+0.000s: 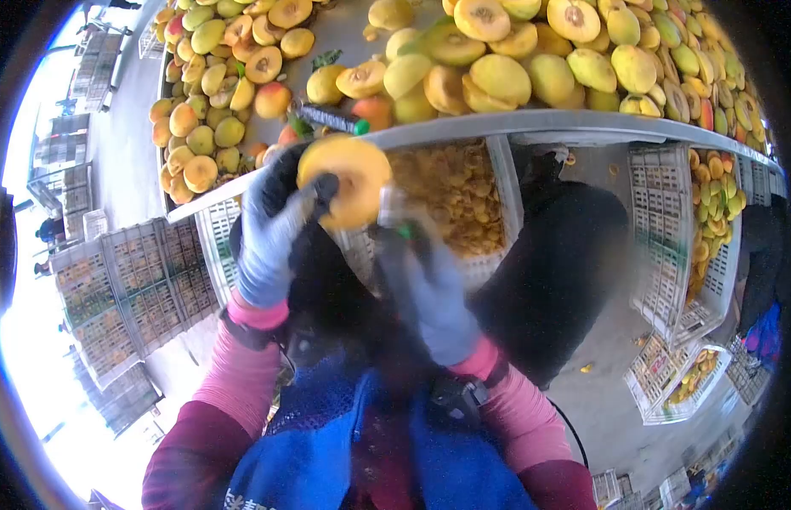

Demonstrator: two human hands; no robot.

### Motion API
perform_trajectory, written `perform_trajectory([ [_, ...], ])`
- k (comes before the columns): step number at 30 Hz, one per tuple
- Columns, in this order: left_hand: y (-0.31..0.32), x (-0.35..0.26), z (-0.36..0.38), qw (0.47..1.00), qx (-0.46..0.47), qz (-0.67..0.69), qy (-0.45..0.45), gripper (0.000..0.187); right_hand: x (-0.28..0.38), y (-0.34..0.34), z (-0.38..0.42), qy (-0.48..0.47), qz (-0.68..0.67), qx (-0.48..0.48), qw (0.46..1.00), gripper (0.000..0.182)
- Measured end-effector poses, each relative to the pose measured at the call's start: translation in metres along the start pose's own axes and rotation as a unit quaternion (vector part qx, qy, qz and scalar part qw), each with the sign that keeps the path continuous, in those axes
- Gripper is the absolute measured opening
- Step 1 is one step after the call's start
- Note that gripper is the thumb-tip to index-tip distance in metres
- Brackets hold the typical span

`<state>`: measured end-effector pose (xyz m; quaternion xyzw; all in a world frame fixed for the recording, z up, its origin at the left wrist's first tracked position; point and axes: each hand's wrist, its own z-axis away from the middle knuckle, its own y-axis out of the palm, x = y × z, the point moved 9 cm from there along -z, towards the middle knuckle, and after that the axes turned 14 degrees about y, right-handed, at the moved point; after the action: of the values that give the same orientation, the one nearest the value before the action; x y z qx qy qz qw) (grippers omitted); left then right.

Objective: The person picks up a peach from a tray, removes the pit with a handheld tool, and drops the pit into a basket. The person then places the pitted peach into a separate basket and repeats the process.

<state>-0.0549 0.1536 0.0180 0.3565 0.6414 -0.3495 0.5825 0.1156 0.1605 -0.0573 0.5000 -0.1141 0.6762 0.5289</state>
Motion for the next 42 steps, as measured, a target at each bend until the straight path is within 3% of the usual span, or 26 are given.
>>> perform_trajectory([
  [1, 0.011, 0.006, 0.019, 0.997, -0.015, 0.052, -0.046, 0.043, 0.006, 0.003, 0.005, -0.072, 0.105, 0.007, 0.992, 0.040],
  [2, 0.016, -0.001, 0.024, 1.000, -0.009, -0.014, 0.003, 0.035, 0.011, 0.006, 0.011, -0.151, 0.208, -0.001, 0.966, 0.041],
  [3, 0.016, 0.007, 0.037, 0.998, -0.055, 0.026, -0.035, 0.029, 0.020, 0.011, 0.020, -0.230, 0.292, -0.019, 0.928, 0.043],
  [5, 0.017, 0.013, 0.049, 0.993, -0.079, 0.071, -0.048, 0.033, -0.004, 0.010, 0.014, -0.040, 0.013, 0.084, 0.996, 0.042],
  [6, 0.015, 0.015, 0.051, 0.994, -0.086, 0.065, -0.036, 0.035, 0.004, 0.015, 0.020, -0.116, 0.241, 0.047, 0.962, 0.041],
  [7, 0.014, 0.017, 0.052, 0.994, -0.093, 0.059, -0.026, 0.037, 0.013, 0.020, 0.027, -0.200, 0.442, -0.017, 0.874, 0.039],
  [8, 0.012, 0.016, 0.056, 0.993, -0.101, 0.053, -0.017, 0.039, 0.024, 0.023, 0.033, -0.259, 0.472, -0.032, 0.842, 0.039],
  [11, 0.009, 0.012, 0.063, 0.986, -0.133, 0.076, -0.060, 0.039, 0.046, 0.037, 0.040, -0.263, 0.458, 0.002, 0.849, 0.033],
  [13, 0.007, -0.003, 0.067, 0.991, -0.094, -0.074, 0.063, 0.038, 0.047, 0.039, 0.035, -0.160, 0.418, 0.011, 0.894, 0.026],
  [14, 0.009, -0.008, 0.071, 0.979, -0.073, -0.148, 0.123, 0.038, 0.057, 0.041, 0.041, -0.205, 0.400, -0.020, 0.893, 0.020],
  [16, 0.009, -0.002, 0.075, 0.991, -0.134, 0.003, -0.009, 0.033, 0.058, 0.045, 0.048, -0.251, 0.428, -0.036, 0.867, 0.018],
  [18, 0.012, -0.006, 0.078, 0.988, -0.151, 0.003, 0.012, 0.030, 0.053, 0.045, 0.050, -0.256, 0.428, -0.027, 0.866, 0.022],
  [20, 0.013, -0.006, 0.083, 0.987, -0.160, -0.001, 0.028, 0.029, 0.042, 0.042, 0.049, -0.218, 0.401, 0.008, 0.890, 0.033],
  [23, 0.013, 0.000, 0.085, 0.987, -0.151, -0.018, 0.050, 0.029, 0.026, 0.037, 0.042, -0.113, 0.390, 0.034, 0.913, 0.034],
  [26, 0.016, 0.003, 0.087, 0.991, -0.116, 0.009, 0.068, 0.027, 0.021, 0.032, 0.056, -0.159, 0.375, 0.001, 0.913, 0.035],
  [27, 0.017, 0.000, 0.086, 0.992, -0.099, -0.012, 0.081, 0.027, 0.016, 0.027, 0.054, -0.133, 0.347, 0.007, 0.928, 0.033],
  [28, 0.019, -0.004, 0.085, 0.992, -0.082, -0.032, 0.093, 0.026, 0.005, 0.025, 0.051, -0.066, 0.289, 0.041, 0.954, 0.032],
  [29, 0.020, -0.010, 0.083, 0.991, -0.066, -0.052, 0.105, 0.026, -0.012, 0.023, 0.050, 0.070, 0.176, 0.087, 0.978, 0.031],
  [30, 0.022, -0.012, 0.081, 0.992, -0.044, -0.085, 0.079, 0.026, -0.028, 0.026, 0.053, 0.209, 0.051, 0.127, 0.968, 0.032],
  [33, 0.024, -0.013, 0.078, 0.982, 0.013, -0.137, 0.132, 0.026, -0.044, 0.051, 0.074, 0.415, -0.225, 0.318, 0.822, 0.036],
  [34, 0.025, -0.015, 0.076, 0.976, 0.024, -0.155, 0.153, 0.026, -0.044, 0.056, 0.079, 0.434, -0.268, 0.352, 0.785, 0.038],
  [35, 0.025, -0.008, 0.076, 0.984, 0.031, -0.132, 0.115, 0.027, -0.045, 0.059, 0.082, 0.452, -0.298, 0.381, 0.749, 0.041],
  [36, 0.025, -0.002, 0.078, 0.991, 0.036, -0.108, 0.076, 0.027, -0.046, 0.063, 0.084, 0.462, -0.287, 0.341, 0.767, 0.049],
  [39, 0.021, 0.016, 0.085, 1.000, 0.015, -0.014, -0.015, 0.026, -0.039, 0.080, 0.091, 0.469, -0.470, 0.444, 0.602, 0.046],
  [42, 0.017, 0.022, 0.092, 0.999, -0.006, -0.003, -0.033, 0.025, -0.042, 0.082, 0.091, 0.479, -0.478, 0.454, 0.579, 0.045],
])
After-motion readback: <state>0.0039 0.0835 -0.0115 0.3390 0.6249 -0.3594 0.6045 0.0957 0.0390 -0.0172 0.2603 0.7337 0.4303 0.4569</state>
